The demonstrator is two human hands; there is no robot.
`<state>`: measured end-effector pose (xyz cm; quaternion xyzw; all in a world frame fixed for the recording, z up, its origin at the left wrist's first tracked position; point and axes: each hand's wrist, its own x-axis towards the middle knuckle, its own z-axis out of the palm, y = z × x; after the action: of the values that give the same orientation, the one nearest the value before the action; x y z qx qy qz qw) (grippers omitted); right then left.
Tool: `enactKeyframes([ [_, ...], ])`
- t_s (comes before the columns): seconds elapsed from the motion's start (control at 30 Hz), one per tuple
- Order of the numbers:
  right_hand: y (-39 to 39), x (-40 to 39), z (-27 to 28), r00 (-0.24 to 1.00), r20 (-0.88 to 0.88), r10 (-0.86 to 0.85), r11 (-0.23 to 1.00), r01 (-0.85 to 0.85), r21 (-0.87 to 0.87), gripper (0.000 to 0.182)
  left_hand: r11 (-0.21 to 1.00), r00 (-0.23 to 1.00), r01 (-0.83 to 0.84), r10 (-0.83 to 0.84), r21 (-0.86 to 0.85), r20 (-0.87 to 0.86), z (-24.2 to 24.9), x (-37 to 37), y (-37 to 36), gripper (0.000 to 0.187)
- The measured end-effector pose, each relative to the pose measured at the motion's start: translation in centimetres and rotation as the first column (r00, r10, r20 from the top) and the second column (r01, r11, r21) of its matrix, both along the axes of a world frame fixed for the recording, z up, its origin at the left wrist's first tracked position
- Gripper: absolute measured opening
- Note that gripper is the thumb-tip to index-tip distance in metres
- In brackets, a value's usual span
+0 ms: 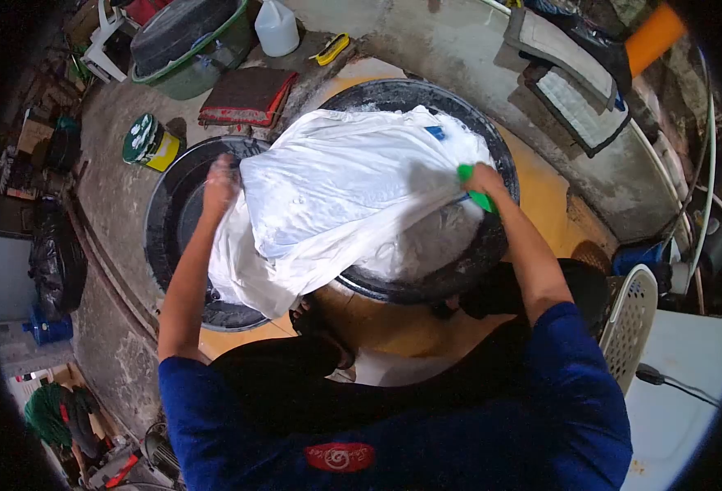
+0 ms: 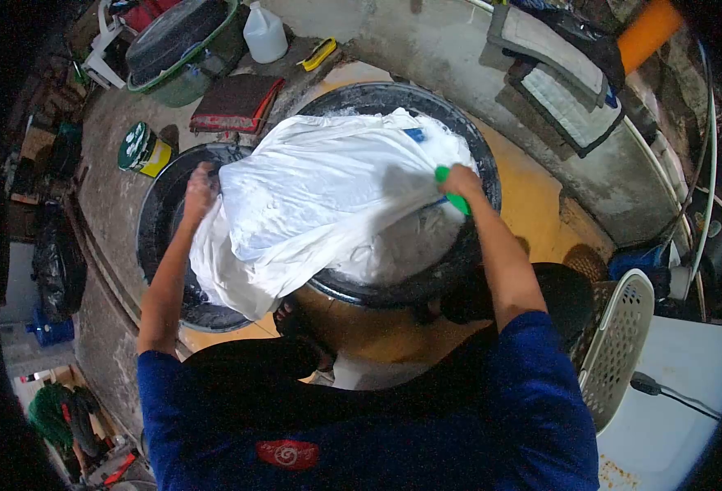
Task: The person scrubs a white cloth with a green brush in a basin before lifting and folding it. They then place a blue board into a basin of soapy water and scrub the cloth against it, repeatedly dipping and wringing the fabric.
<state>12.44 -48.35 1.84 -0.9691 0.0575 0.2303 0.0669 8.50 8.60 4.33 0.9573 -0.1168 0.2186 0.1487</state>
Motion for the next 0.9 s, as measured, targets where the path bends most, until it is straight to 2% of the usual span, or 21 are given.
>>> enactKeyframes([
  [0.03,-0.6,-0.1,0.2,0.983,-0.121,0.139,0.989,-0.143,-0.030,0.058,0.998,0.998,0.055,-0.056,-0.008,-0.030,-0.1,0.3,-0.9,0.035],
  [0.07,-0.9,-0.3,0.2,0.978,-0.135,0.161,0.986,-0.165,-0.016,0.059,0.994,0.992,0.110,-0.111,-0.020,-0.059,-0.2,0.7,-1.7,0.037],
  [0.1,-1.0,-0.9,1.2,0.972,-0.148,0.184,0.982,-0.187,-0.004,0.060,0.985,0.986,0.157,-0.152,0.067,-0.069,0.3,1.0,-2.8,0.040],
  [0.13,-1.0,-1.0,2.1,0.965,-0.159,0.208,0.978,-0.210,0.006,0.062,0.991,0.986,0.114,-0.104,0.072,-0.134,1.5,1.3,-4.1,0.040],
  [0.17,-0.5,-0.4,2.4,0.856,-0.355,0.377,0.924,-0.375,0.077,0.068,0.994,0.978,0.074,-0.056,0.082,-0.202,3.0,1.6,-5.5,0.039],
  [0.2,0.5,-1.1,3.0,0.782,-0.458,0.423,0.904,-0.399,0.155,0.067,0.995,0.962,0.035,-0.008,0.095,-0.271,3.6,1.9,-6.6,0.039],
  [0.23,1.9,-2.3,3.6,0.692,-0.549,0.469,0.881,-0.412,0.234,0.065,0.991,0.955,0.032,0.008,0.128,-0.297,3.4,2.5,-7.2,0.038],
  [0.3,5.1,-5.3,4.0,0.568,-0.625,0.535,0.824,-0.515,0.238,0.068,0.981,0.941,0.019,0.048,0.194,-0.336,2.4,4.1,-7.9,0.036],
  [0.37,4.4,-6.6,-2.3,0.384,-0.530,0.756,0.585,-0.759,0.285,0.066,0.982,0.967,0.058,-0.011,0.178,-0.255,-0.1,5.5,-8.7,0.024],
  [0.47,3.6,-7.3,-7.0,0.384,-0.586,0.714,0.668,-0.625,0.404,0.064,0.976,0.981,0.153,-0.131,0.155,-0.142,-2.4,6.7,-8.1,0.020],
  [0.5,2.4,-7.5,-11.0,0.381,-0.489,0.784,0.590,-0.703,0.398,0.062,0.970,0.978,0.193,-0.179,0.148,-0.107,-2.8,6.8,-7.8,0.020],
  [0.57,-0.4,-8.3,-21.4,0.342,-0.287,0.895,0.430,-0.833,0.349,0.057,0.983,0.971,0.151,-0.129,0.100,-0.200,-2.9,6.4,-7.8,0.021],
  [0.6,-0.9,-9.1,-25.4,0.392,-0.355,0.848,0.499,-0.816,0.291,0.054,0.989,0.965,0.129,-0.106,0.079,-0.241,-2.8,6.4,-7.7,0.024],
  [0.63,-1.2,-9.8,-28.8,0.443,-0.416,0.794,0.561,-0.797,0.224,0.052,0.987,0.964,0.051,-0.009,0.153,-0.266,-2.8,6.6,-7.5,0.023],
  [0.67,-1.3,-10.1,-30.4,0.490,-0.470,0.734,0.615,-0.774,0.153,0.049,0.990,0.975,0.024,0.007,0.137,-0.222,-3.0,6.9,-7.1,0.023],
  [0.73,2.9,-8.7,-27.3,0.329,-0.827,0.455,0.721,-0.682,0.126,0.048,0.994,0.991,-0.023,0.037,0.104,-0.132,-3.2,7.3,-6.3,0.024],
  [0.77,3.4,-8.2,-24.1,0.336,-0.812,0.477,0.746,-0.643,0.172,0.050,0.989,0.981,-0.141,0.146,0.044,-0.131,-2.9,7.3,-6.4,0.028],
  [0.8,3.9,-7.7,-20.7,0.341,-0.798,0.497,0.767,-0.602,0.220,0.052,0.986,0.984,-0.157,0.161,0.062,-0.074,-1.3,6.6,-6.3,0.030],
  [0.83,3.1,-8.0,-15.7,0.465,-0.594,0.657,0.733,-0.578,0.358,0.056,0.982,0.985,-0.171,0.174,0.078,-0.022,1.1,4.8,-6.3,0.032],
  [0.87,2.5,-8.7,-10.9,0.569,-0.348,0.745,0.663,-0.570,0.486,0.060,0.978,0.982,-0.186,0.185,0.094,0.023,2.1,2.6,-6.5,0.034],
  [0.9,3.0,-7.8,-5.9,0.524,-0.448,0.724,0.685,-0.473,0.554,0.067,0.979,0.979,-0.180,0.168,0.099,0.117,1.4,0.5,-5.9,0.039],
])
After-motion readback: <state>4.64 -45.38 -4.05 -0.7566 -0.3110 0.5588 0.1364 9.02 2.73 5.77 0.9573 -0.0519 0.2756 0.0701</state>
